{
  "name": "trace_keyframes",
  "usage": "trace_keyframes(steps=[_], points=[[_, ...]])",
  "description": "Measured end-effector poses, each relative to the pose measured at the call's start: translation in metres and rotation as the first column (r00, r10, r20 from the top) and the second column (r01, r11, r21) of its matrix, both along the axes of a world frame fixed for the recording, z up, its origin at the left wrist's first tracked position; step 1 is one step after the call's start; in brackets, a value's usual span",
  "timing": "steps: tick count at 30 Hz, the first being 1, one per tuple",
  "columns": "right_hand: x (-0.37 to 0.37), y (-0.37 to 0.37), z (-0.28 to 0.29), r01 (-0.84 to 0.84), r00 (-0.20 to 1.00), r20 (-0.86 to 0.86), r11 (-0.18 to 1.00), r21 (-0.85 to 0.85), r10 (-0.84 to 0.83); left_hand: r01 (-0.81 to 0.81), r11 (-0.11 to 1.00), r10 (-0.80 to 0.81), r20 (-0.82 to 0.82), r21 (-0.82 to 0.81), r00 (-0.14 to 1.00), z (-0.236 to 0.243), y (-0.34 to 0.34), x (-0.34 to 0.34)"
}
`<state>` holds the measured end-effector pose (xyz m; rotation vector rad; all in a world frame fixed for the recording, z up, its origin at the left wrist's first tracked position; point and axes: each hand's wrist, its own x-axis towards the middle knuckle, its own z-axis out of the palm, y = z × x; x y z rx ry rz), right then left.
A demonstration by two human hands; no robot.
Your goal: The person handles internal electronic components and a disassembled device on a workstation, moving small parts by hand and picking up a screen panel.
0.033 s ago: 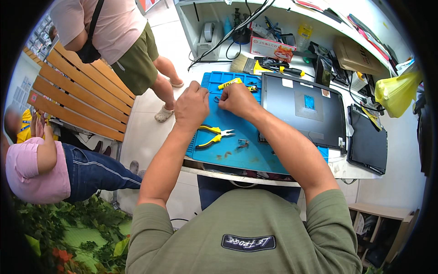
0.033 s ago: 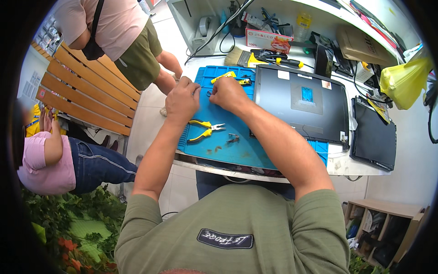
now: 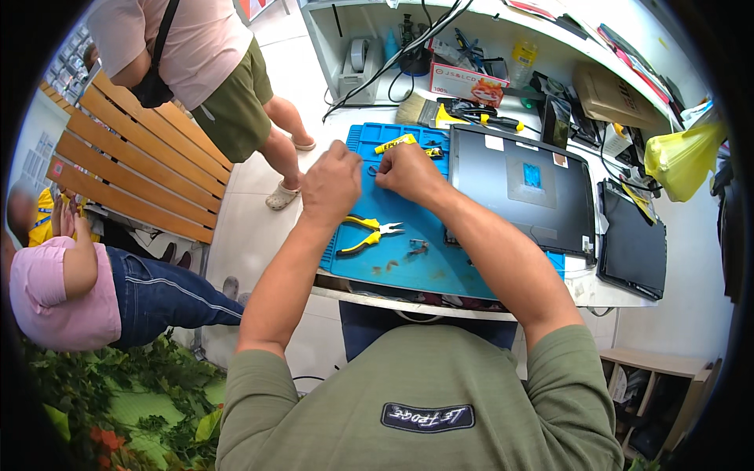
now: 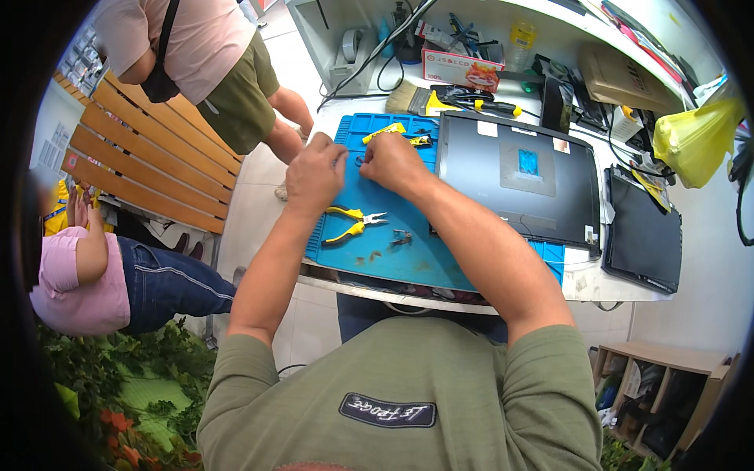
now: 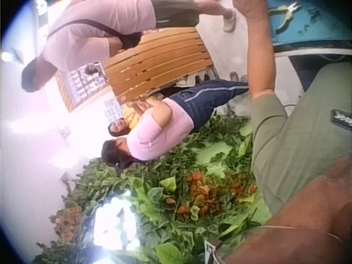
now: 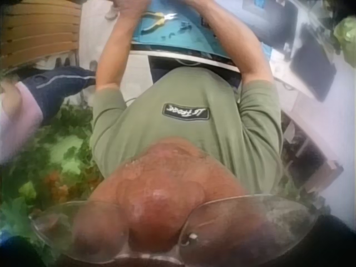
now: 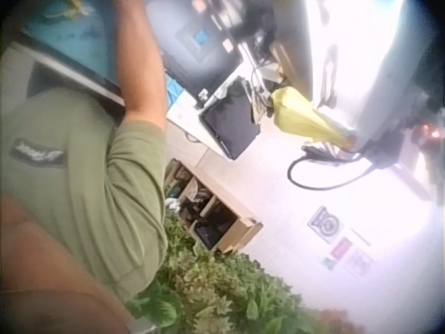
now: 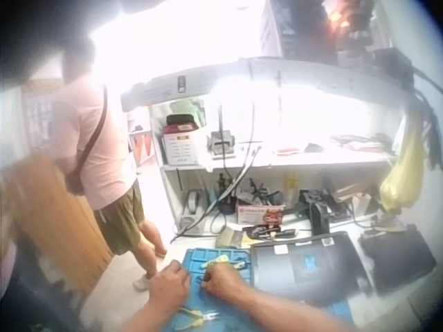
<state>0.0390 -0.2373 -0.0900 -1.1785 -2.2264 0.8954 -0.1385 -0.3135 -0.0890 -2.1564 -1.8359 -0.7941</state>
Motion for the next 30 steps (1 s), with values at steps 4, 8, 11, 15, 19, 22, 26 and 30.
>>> trace_keyframes(steps=[4,8,11,15,19,22,26,30], points=[[-0.001,0.001,-0.003,0.007,1.000,0.002,1.000,0.005,-0.007,-0.091,0.995,0.093,-0.052,0.027,0.994,0.000,0.002,-0.003],[0.000,0.000,-0.003,0.010,1.000,-0.003,1.000,-0.013,-0.010,0.024,0.997,-0.023,0.013,-0.073,1.000,0.003,-0.003,0.005],[-0.001,-0.001,-0.002,0.013,1.000,0.004,1.000,-0.004,-0.013,-0.123,0.992,0.122,0.028,0.019,0.992,0.004,0.001,-0.005],[-0.001,-0.003,0.002,0.014,1.000,0.016,1.000,-0.016,-0.014,-0.059,0.995,0.061,0.020,-0.080,0.998,0.005,-0.003,-0.004],[-0.002,-0.014,0.010,0.037,0.995,0.094,0.998,0.050,-0.042,-0.127,0.990,0.130,0.045,-0.053,0.991,0.004,-0.002,-0.016],[-0.003,-0.017,0.005,0.035,0.981,0.181,0.986,0.164,-0.065,-0.117,0.992,0.120,0.071,-0.047,0.990,0.003,-0.003,-0.013],[-0.006,-0.010,0.001,0.043,0.979,0.195,0.995,0.088,-0.059,-0.087,0.995,0.091,0.113,-0.043,0.989,0.005,-0.006,-0.009],[-0.006,-0.009,0.004,0.059,0.981,0.185,0.997,0.047,-0.067,-0.044,0.997,0.051,0.122,-0.062,0.991,0.004,-0.007,-0.003]])
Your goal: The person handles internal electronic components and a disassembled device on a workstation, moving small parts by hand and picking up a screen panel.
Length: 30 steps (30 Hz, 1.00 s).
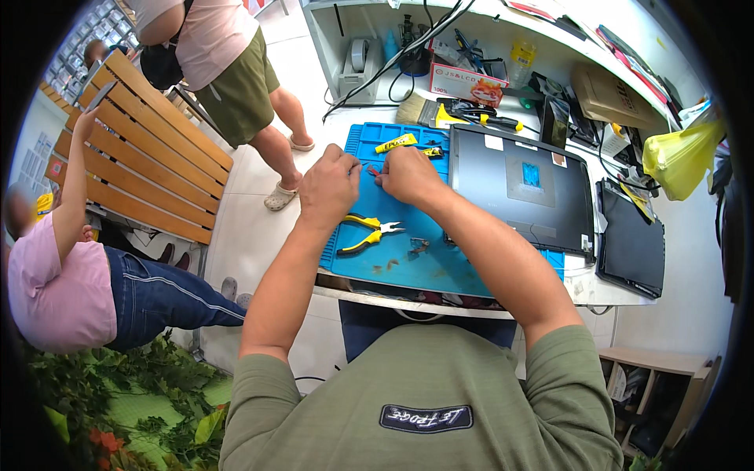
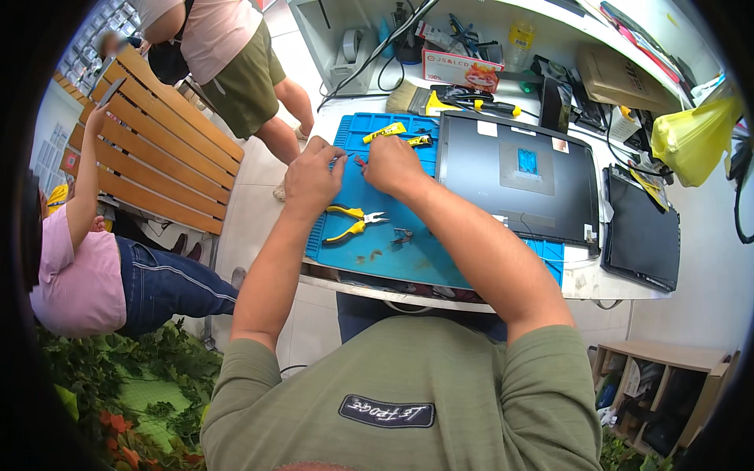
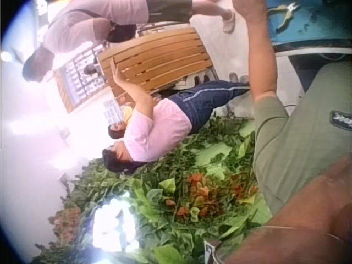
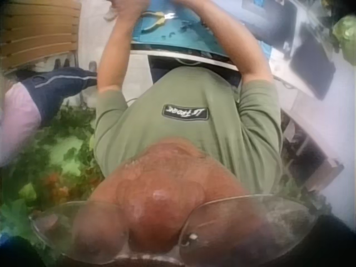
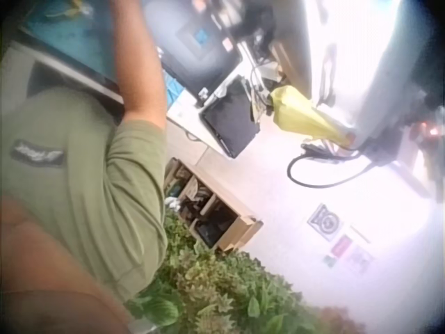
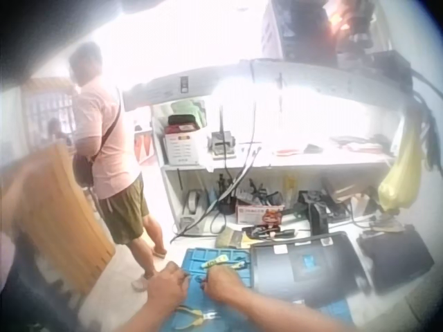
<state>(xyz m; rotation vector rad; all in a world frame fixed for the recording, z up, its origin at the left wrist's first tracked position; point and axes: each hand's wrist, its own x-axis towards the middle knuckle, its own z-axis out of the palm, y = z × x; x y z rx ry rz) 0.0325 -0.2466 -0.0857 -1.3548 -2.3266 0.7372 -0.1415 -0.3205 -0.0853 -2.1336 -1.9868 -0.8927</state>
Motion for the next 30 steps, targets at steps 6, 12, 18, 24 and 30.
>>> trace_keyframes(steps=[6,12,18,24,30], points=[[-0.002,-0.005,0.001,0.017,0.995,-0.096,1.000,-0.001,-0.017,0.032,0.998,-0.030,-0.035,0.051,0.999,-0.002,0.000,-0.002],[0.006,0.003,0.005,-0.035,0.998,-0.052,0.998,-0.060,0.032,-0.066,0.997,0.068,-0.083,0.028,0.994,0.001,0.010,-0.013],[0.025,-0.007,0.039,-0.047,0.995,0.085,0.992,-0.115,0.057,0.045,0.992,0.003,0.373,-0.120,0.928,0.019,0.002,-0.017],[0.050,-0.015,0.040,0.007,0.997,0.082,0.996,0.091,-0.015,0.116,0.972,0.004,0.506,-0.204,0.862,0.025,0.001,-0.011],[0.048,-0.034,0.020,-0.083,0.996,0.062,0.975,0.205,0.071,0.172,0.969,-0.112,0.302,-0.180,0.947,0.004,0.016,-0.007]])
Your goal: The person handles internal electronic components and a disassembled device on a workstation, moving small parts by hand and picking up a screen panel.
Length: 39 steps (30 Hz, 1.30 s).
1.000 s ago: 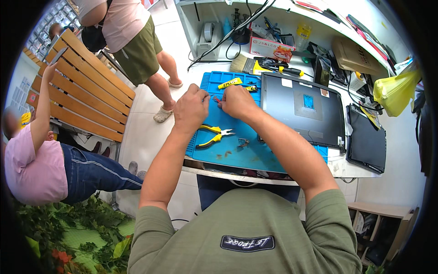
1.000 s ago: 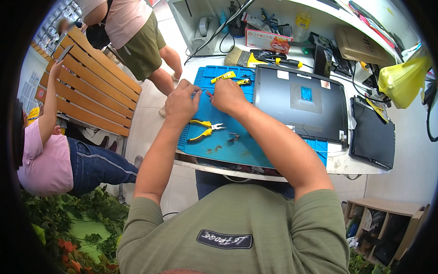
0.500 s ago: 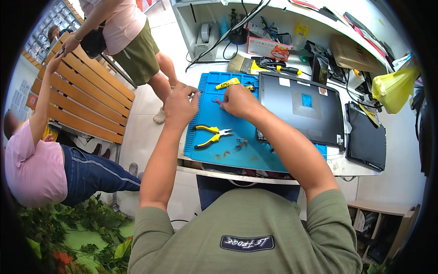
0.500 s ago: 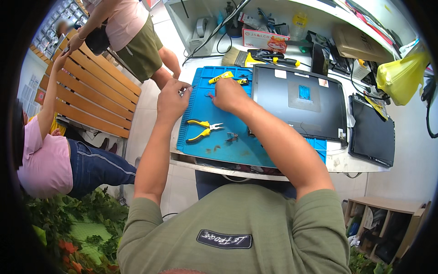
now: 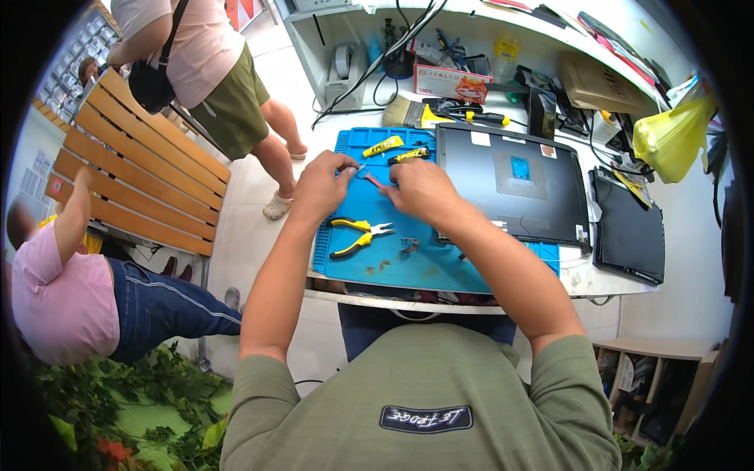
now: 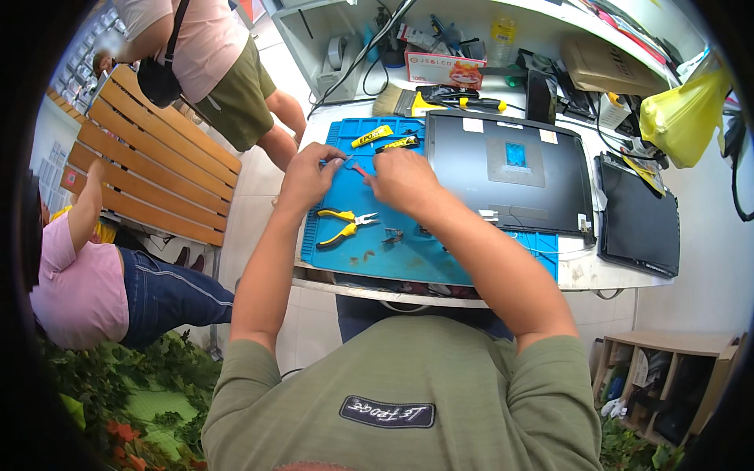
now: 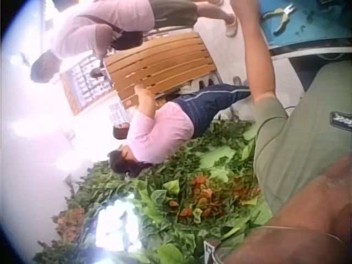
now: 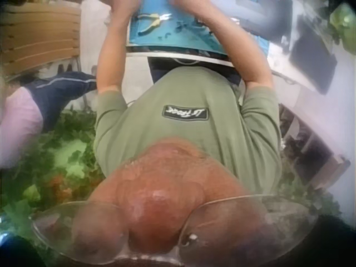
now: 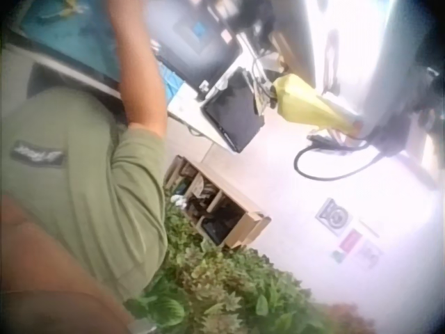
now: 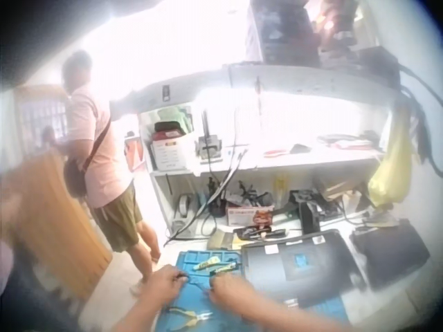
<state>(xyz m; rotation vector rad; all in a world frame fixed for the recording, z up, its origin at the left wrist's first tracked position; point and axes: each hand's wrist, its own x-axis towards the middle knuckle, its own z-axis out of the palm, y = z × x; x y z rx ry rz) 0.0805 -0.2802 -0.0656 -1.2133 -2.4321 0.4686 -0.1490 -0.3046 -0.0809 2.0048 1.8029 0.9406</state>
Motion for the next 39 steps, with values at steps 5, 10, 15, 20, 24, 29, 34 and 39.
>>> trace_keyframes(steps=[5,10,15,20,24,29,34,39], points=[[-0.008,0.006,-0.024,-0.043,0.999,0.013,0.999,-0.015,0.043,0.098,0.995,-0.098,-0.047,0.003,0.994,0.003,0.009,0.005],[-0.006,0.003,-0.016,-0.051,0.998,0.035,0.997,-0.053,0.053,0.134,0.991,-0.132,-0.095,0.018,0.987,-0.001,0.011,0.003],[-0.005,0.002,-0.009,-0.043,0.998,0.046,0.995,-0.091,0.047,0.149,0.989,-0.143,-0.226,0.013,0.964,0.002,0.012,-0.001],[-0.005,0.004,-0.010,-0.033,0.997,0.062,0.994,-0.101,0.039,0.141,0.989,-0.150,-0.287,-0.051,0.946,0.010,0.014,-0.002],[-0.004,0.005,-0.017,-0.037,0.998,0.052,0.998,-0.056,0.040,0.146,0.989,-0.151,-0.274,-0.039,0.950,0.008,0.012,-0.004],[-0.004,0.004,-0.012,-0.035,0.997,0.062,0.996,-0.076,0.040,0.140,0.990,-0.145,-0.240,-0.035,0.960,0.006,0.010,-0.006],[-0.004,0.002,-0.008,-0.027,0.997,0.066,0.995,-0.099,0.034,0.130,0.991,-0.134,-0.231,-0.035,0.964,0.009,0.007,-0.006],[-0.005,0.001,0.003,-0.031,0.993,0.109,0.984,-0.174,0.051,0.113,0.994,-0.112,-0.269,-0.009,0.957,0.011,0.001,-0.014]])
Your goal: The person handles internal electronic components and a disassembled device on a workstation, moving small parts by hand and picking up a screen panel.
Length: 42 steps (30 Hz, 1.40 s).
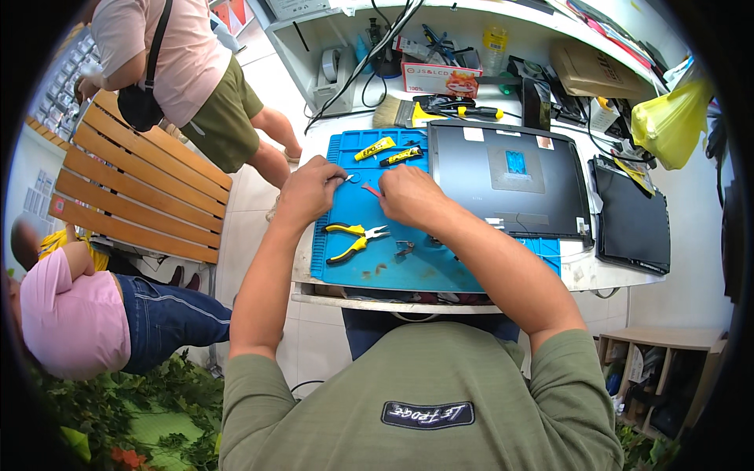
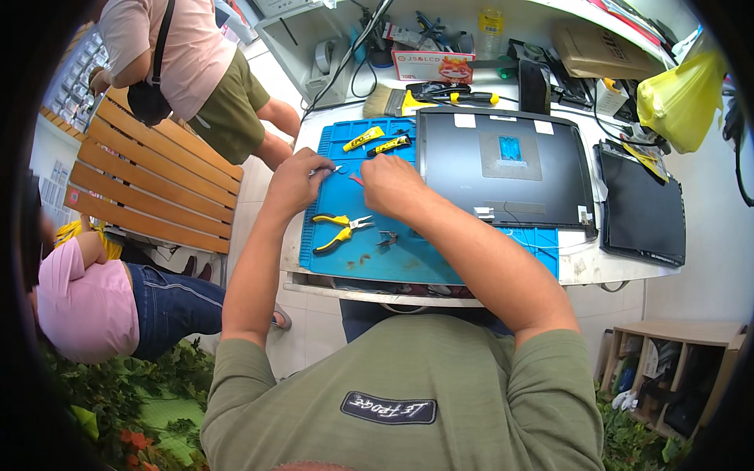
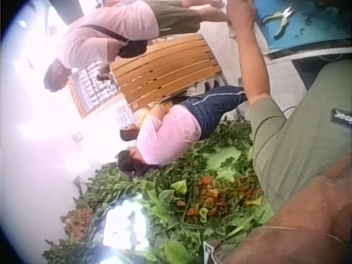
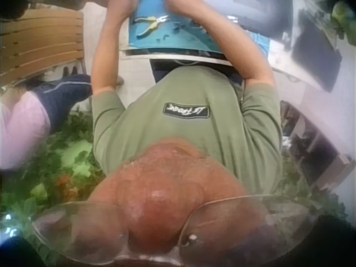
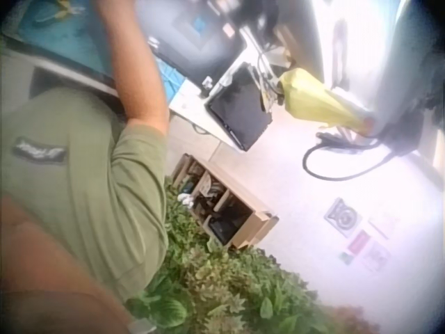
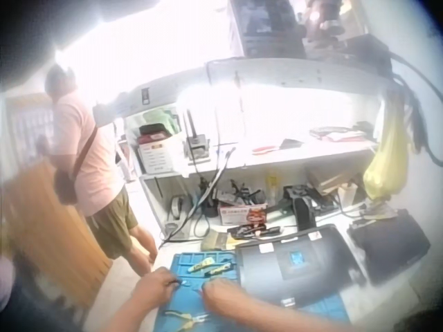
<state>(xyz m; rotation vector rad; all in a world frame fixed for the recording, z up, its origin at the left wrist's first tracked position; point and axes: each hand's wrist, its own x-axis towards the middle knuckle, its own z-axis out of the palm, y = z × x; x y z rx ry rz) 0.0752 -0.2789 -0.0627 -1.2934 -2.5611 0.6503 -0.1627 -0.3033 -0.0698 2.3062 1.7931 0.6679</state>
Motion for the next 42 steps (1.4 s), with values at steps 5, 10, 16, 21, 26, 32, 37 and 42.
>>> trace_keyframes(steps=[5,10,16,21,26,32,37,42], points=[[0.003,0.001,-0.006,-0.008,0.999,-0.049,0.997,0.074,0.012,-0.017,0.992,0.002,0.121,0.121,0.993,-0.008,0.003,0.024],[0.003,0.000,-0.007,-0.013,0.999,-0.042,0.999,0.051,0.016,0.013,0.984,-0.020,0.038,0.178,0.999,-0.024,-0.002,0.018],[-0.002,0.001,-0.011,-0.011,0.998,-0.061,0.999,0.049,0.014,-0.006,0.990,0.005,0.008,0.139,1.000,-0.023,-0.013,0.004],[0.004,0.000,-0.010,-0.002,0.997,-0.074,0.997,0.082,0.008,-0.047,0.987,0.031,0.102,0.151,0.994,-0.008,-0.003,0.028],[-0.001,0.003,-0.026,-0.059,0.994,-0.083,0.978,0.201,0.077,0.037,0.994,-0.043,0.061,0.099,0.997,-0.033,0.003,-0.002],[0.007,0.000,-0.028,0.021,0.982,-0.187,0.965,0.261,0.029,0.021,0.996,-0.034,0.151,0.092,0.988,-0.008,0.004,0.022],[0.021,-0.020,0.007,0.112,0.952,-0.299,0.982,0.150,-0.063,0.110,0.989,-0.118,0.073,0.103,0.990,-0.021,0.031,0.018],[0.064,-0.033,0.024,0.152,0.718,-0.672,0.983,-0.104,-0.182,0.067,0.998,-0.051,0.462,-0.018,0.885,0.001,0.015,0.038]])
